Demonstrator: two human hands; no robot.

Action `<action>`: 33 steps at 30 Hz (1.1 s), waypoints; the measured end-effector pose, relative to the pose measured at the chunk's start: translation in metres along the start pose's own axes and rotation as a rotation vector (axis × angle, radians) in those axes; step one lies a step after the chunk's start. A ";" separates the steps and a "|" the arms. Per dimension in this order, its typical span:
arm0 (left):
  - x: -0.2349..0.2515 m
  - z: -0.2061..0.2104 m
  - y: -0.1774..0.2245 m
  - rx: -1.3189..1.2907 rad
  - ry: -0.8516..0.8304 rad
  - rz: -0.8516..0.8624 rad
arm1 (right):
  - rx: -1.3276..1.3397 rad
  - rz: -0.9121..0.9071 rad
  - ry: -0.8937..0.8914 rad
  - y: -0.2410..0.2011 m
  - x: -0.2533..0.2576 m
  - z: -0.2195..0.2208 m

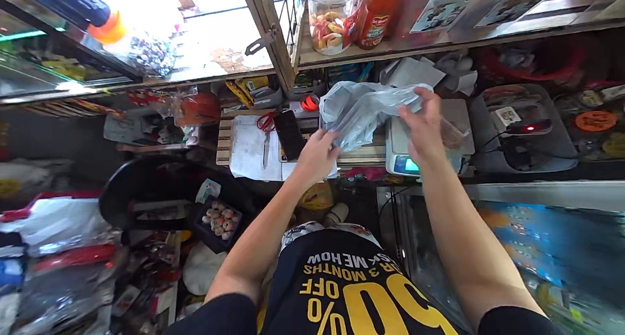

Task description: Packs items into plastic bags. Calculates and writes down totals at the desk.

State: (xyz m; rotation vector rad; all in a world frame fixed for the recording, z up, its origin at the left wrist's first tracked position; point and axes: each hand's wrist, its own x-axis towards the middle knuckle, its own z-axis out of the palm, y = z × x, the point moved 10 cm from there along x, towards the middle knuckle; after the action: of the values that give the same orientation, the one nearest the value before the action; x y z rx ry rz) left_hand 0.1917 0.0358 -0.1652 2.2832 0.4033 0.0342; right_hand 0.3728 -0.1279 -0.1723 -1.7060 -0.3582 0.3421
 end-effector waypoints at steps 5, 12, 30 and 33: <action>0.124 0.046 0.024 0.036 -0.059 0.109 | 0.091 0.116 -0.069 -0.001 0.011 0.026; 0.078 0.063 0.034 0.430 -0.146 0.285 | 0.508 0.082 -0.141 -0.006 -0.065 0.006; 0.073 -0.028 0.022 0.404 -0.186 -0.152 | 0.215 -0.167 -0.312 -0.054 -0.109 -0.011; 0.064 -0.028 0.047 0.578 -0.195 -0.130 | 0.164 -0.150 -0.344 -0.050 -0.119 -0.007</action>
State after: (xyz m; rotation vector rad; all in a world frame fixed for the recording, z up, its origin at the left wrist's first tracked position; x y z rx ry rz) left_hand 0.2608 0.0457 -0.1186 2.7841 0.5046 -0.4177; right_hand 0.2660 -0.1760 -0.1187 -1.4493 -0.6878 0.5407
